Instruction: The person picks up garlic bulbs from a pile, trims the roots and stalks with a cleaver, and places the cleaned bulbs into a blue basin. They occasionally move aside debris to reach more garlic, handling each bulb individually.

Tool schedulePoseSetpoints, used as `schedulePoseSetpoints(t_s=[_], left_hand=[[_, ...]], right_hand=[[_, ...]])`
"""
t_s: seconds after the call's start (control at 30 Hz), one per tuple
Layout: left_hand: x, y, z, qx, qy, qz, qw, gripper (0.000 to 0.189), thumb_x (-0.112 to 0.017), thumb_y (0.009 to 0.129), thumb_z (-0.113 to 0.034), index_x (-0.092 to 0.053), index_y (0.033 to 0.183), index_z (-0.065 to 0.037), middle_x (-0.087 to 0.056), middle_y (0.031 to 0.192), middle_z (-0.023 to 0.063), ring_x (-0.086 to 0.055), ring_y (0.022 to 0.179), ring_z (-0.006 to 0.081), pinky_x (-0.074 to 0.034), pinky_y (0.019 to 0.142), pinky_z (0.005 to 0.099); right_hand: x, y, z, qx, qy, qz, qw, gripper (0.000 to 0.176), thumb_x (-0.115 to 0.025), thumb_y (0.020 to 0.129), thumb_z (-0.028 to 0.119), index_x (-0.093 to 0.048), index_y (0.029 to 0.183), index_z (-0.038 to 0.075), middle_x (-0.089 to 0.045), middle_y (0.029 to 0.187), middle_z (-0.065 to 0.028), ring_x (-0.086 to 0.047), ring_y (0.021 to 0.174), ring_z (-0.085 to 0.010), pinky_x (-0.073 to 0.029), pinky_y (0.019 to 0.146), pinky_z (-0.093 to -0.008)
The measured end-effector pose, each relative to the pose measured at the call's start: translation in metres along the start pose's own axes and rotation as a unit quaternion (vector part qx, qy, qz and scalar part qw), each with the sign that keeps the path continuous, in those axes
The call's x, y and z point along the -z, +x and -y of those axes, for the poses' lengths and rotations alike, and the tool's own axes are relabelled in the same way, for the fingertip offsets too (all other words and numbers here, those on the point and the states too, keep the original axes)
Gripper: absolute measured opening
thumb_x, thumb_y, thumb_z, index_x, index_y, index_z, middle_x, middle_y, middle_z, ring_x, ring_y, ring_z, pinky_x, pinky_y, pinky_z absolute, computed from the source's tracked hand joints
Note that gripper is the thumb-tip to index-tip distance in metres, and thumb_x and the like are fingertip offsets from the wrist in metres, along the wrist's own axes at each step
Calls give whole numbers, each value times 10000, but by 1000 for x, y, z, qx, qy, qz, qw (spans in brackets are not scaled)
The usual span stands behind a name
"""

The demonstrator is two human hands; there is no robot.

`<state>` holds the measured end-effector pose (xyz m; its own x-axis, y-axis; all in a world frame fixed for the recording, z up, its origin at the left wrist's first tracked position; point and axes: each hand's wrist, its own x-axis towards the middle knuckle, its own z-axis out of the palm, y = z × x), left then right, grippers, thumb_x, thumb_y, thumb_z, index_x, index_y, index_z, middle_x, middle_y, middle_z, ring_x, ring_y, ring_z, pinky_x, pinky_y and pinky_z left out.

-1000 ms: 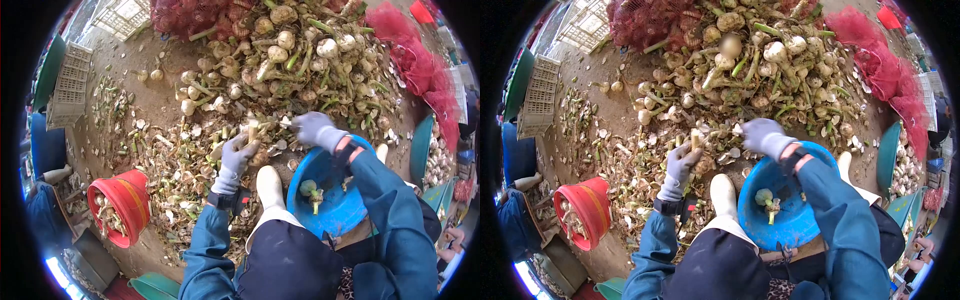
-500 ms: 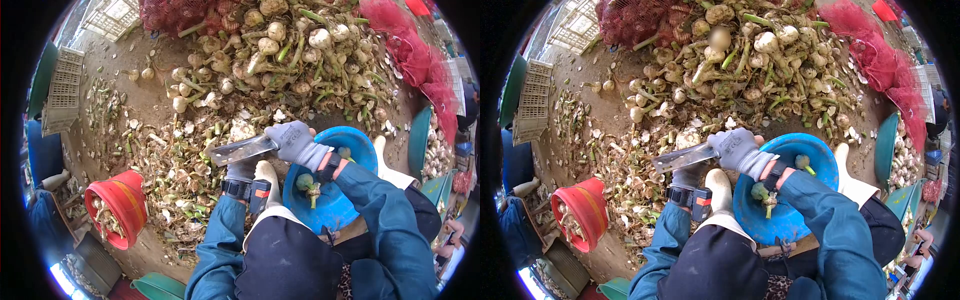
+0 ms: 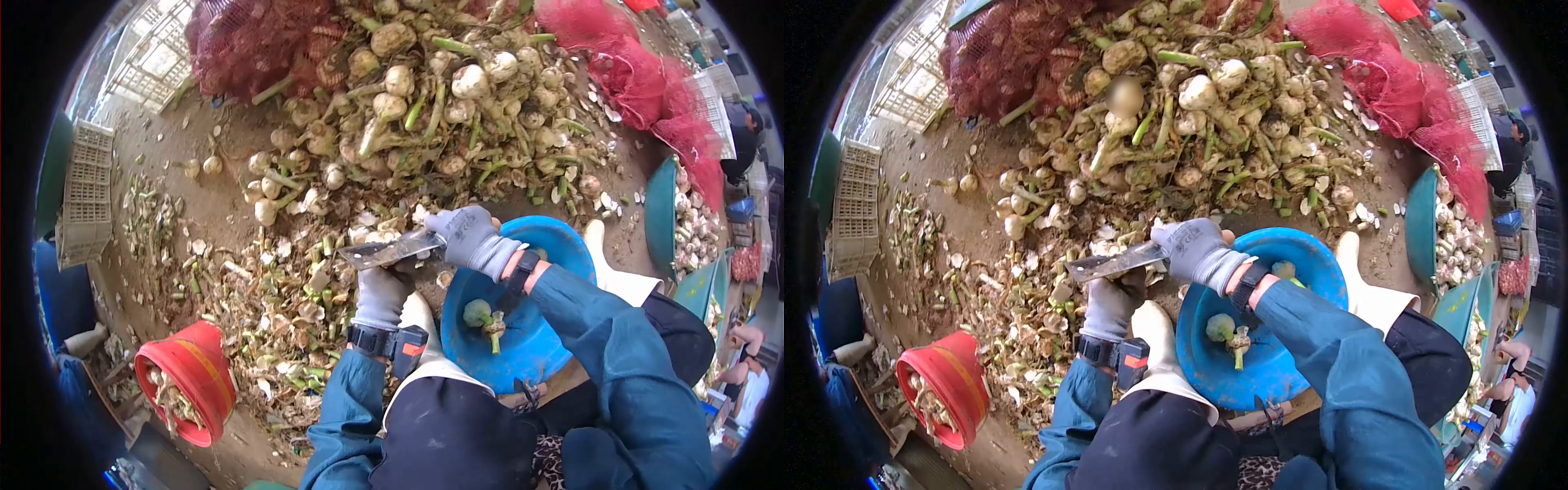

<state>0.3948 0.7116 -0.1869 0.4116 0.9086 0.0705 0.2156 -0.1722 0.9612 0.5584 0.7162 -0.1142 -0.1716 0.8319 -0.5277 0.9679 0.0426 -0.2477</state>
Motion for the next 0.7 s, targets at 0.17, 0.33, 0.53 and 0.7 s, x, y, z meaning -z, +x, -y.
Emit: schedulePoseSetpoints(t_s=[0.17, 0.33, 0.53, 0.7], left_hand=[[15, 6, -21, 268, -468, 70, 839, 127, -473, 781, -135, -536, 802, -27, -496, 678, 30, -410, 499, 72, -360, 409, 200], [32, 23, -80, 230, -296, 470, 799, 482, -604, 756, -258, -439, 1156, -46, -495, 1106, 118, -480, 986, 215, -387, 853, 321], [68, 100, 15, 188, 472, 40, 860, 582, -670, 587, -184, -462, 1125, -109, -386, 1209, 168, -382, 1102, 344, -354, 916, 369], [77, 90, 69, 215, 410, 34, 886, 657, -685, 554, -175, -414, 1147, -94, -429, 1164, 163, -428, 1064, 320, -388, 867, 363]], right_hand=[[-6, -1, -47, -199, 10, 35, 979, 216, -499, 710, 195, -585, 903, 152, -617, 863, -95, -601, 789, -267, -480, 673, -376], [-18, -48, -113, -284, 43, -206, 935, 123, -557, 688, 246, -574, 782, 168, -600, 738, -91, -574, 729, -279, -442, 648, -396], [-54, -51, -128, -408, 201, -179, 872, 234, -613, 661, 375, -607, 798, 185, -615, 803, -86, -575, 776, -277, -448, 703, -368], [-44, -51, -112, -371, 78, -115, 918, 222, -578, 690, 369, -599, 811, 184, -611, 829, -79, -576, 793, -272, -447, 697, -371]])
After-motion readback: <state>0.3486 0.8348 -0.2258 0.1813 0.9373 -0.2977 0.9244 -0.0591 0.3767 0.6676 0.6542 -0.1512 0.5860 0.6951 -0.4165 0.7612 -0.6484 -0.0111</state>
